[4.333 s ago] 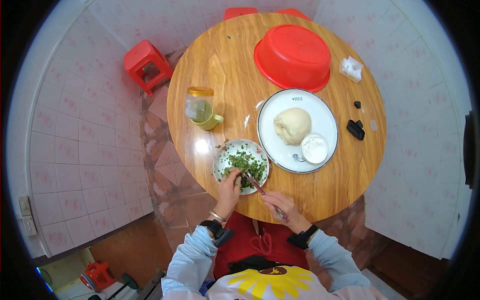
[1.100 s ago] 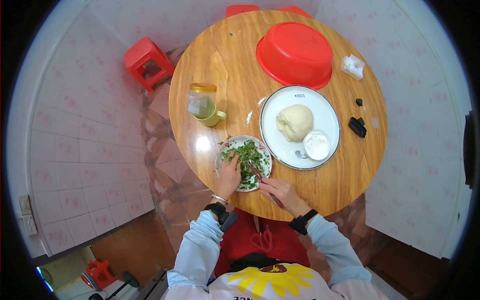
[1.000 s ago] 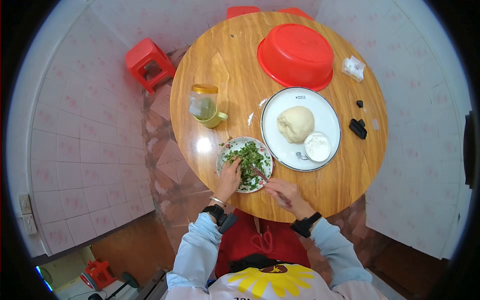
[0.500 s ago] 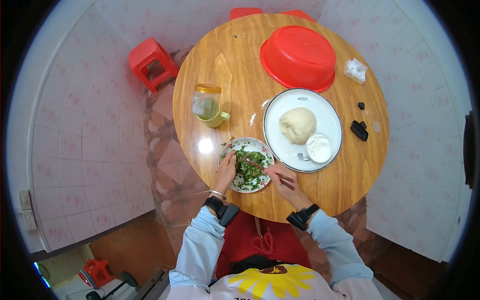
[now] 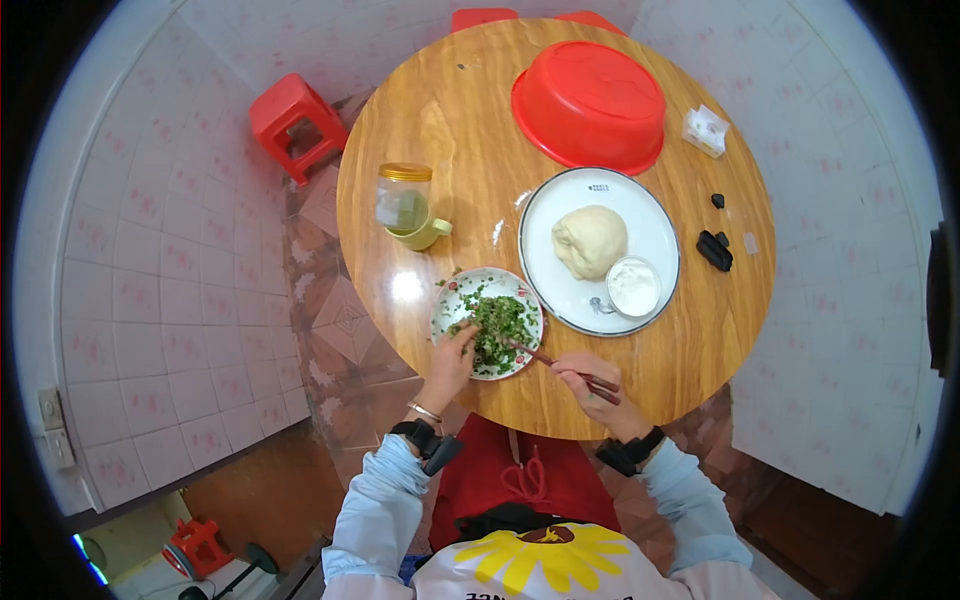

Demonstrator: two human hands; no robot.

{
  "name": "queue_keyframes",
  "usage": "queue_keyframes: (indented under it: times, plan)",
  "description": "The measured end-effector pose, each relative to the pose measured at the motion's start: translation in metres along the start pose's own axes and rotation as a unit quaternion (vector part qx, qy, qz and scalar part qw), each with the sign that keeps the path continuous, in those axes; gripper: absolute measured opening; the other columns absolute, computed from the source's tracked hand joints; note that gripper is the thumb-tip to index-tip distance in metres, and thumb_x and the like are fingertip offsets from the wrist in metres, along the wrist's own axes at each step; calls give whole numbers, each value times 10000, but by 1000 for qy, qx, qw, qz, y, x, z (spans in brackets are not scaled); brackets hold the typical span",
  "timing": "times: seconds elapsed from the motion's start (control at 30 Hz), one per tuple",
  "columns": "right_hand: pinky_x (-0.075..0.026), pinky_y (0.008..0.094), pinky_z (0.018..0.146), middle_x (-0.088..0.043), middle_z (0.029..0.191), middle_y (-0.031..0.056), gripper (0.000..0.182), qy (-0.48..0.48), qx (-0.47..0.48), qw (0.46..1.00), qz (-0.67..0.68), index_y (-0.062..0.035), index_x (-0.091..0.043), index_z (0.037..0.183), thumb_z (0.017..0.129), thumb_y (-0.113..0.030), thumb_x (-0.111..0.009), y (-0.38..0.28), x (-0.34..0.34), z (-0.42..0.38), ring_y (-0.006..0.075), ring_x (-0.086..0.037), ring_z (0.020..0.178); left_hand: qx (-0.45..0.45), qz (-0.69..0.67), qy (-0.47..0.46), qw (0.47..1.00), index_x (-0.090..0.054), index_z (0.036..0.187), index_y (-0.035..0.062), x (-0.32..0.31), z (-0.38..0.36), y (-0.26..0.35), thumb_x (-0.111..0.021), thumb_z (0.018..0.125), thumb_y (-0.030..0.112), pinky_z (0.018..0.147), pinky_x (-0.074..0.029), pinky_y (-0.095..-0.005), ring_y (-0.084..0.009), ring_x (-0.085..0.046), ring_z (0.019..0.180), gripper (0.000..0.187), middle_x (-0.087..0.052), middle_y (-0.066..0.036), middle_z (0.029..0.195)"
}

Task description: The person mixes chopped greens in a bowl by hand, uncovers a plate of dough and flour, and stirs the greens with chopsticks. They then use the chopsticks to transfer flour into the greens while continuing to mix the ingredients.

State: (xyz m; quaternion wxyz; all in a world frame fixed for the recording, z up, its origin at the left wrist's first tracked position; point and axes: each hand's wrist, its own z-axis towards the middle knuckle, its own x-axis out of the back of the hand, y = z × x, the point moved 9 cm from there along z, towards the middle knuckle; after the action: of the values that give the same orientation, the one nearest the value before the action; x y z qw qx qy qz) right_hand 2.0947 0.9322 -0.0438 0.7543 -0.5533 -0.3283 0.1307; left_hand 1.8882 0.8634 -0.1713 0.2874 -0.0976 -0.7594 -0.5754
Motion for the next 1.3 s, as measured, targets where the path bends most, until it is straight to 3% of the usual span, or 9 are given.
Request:
queue_keyframes:
  times: [0.2,0.27,0.43,0.53,0.77,0.97,1.1,1.17,1.3]
  plan:
    - [-494,283,648,-645,823,110,75,-77,-78,994,15,3,-634,893,861,-48,-588,38,-24,-10,182,-625,723,25,-77,61,995,-553,1190,11,19,-2,-10,-477,911,84,899,-438,-339,-290,-578,1047,299,-597,-193,1138]
    - [-490,276,648,-643,807,86,97,19,-156,982,109,8,-637,870,878,-64,-571,70,-18,-9,165,-617,716,54,-119,52,990,-563,1179,19,15,-1,-18,-486,907,84,875,-454,-336,-286,-587,1027,290,-601,-183,1141]
    - [-492,264,663,-645,796,85,121,27,-120,989,83,16,-630,865,891,-67,-546,48,-8,2,155,-622,726,175,-363,63,913,-570,1198,51,-2,-13,-51,-482,937,134,734,-467,-224,-93,-558,848,288,-629,-52,1058]
    - [-497,263,668,-643,783,98,139,59,-129,981,132,24,-619,884,902,-78,-526,55,-14,-6,158,-631,727,175,-334,54,925,-574,1199,62,-9,-16,-53,-462,954,162,692,-460,-203,-61,-534,814,287,-622,-36,1041]
    - [-504,266,662,-643,807,105,145,130,-245,938,208,30,-612,892,905,-84,-522,103,-26,-25,155,-648,737,182,-324,29,928,-542,1237,69,-21,-13,-64,-455,965,231,779,-456,-243,-110,-548,912,328,-607,-49,1077]
    - [-509,264,655,-644,821,97,160,94,-138,972,167,37,-623,876,905,-88,-526,44,-35,-5,157,-649,741,278,-404,37,871,-405,1361,119,-7,-22,-54,-390,980,385,881,-426,-306,-183,-494,1106,465,-502,-58,1289]
    - [-507,269,657,-646,822,93,147,81,-147,971,172,33,-625,890,896,-90,-546,61,-61,-2,151,-646,748,319,-488,40,811,-315,1413,170,-16,-28,-42,-351,983,421,946,-380,-362,-231,-428,1205,499,-401,-58,1388]
    - [-506,269,662,-648,827,88,131,155,-236,919,274,26,-627,897,886,-89,-564,103,-57,-17,143,-642,760,310,-521,46,794,-289,1425,186,-12,-28,-39,-337,984,432,966,-364,-386,-247,-408,1227,507,-379,-61,1403]
    - [-500,272,669,-646,825,103,115,75,-63,994,47,16,-628,872,880,-83,-568,34,-39,-4,165,-637,762,300,-568,35,766,-276,1430,202,-15,-31,-41,-306,983,457,968,-365,-408,-262,-423,1221,516,-352,-59,1426]
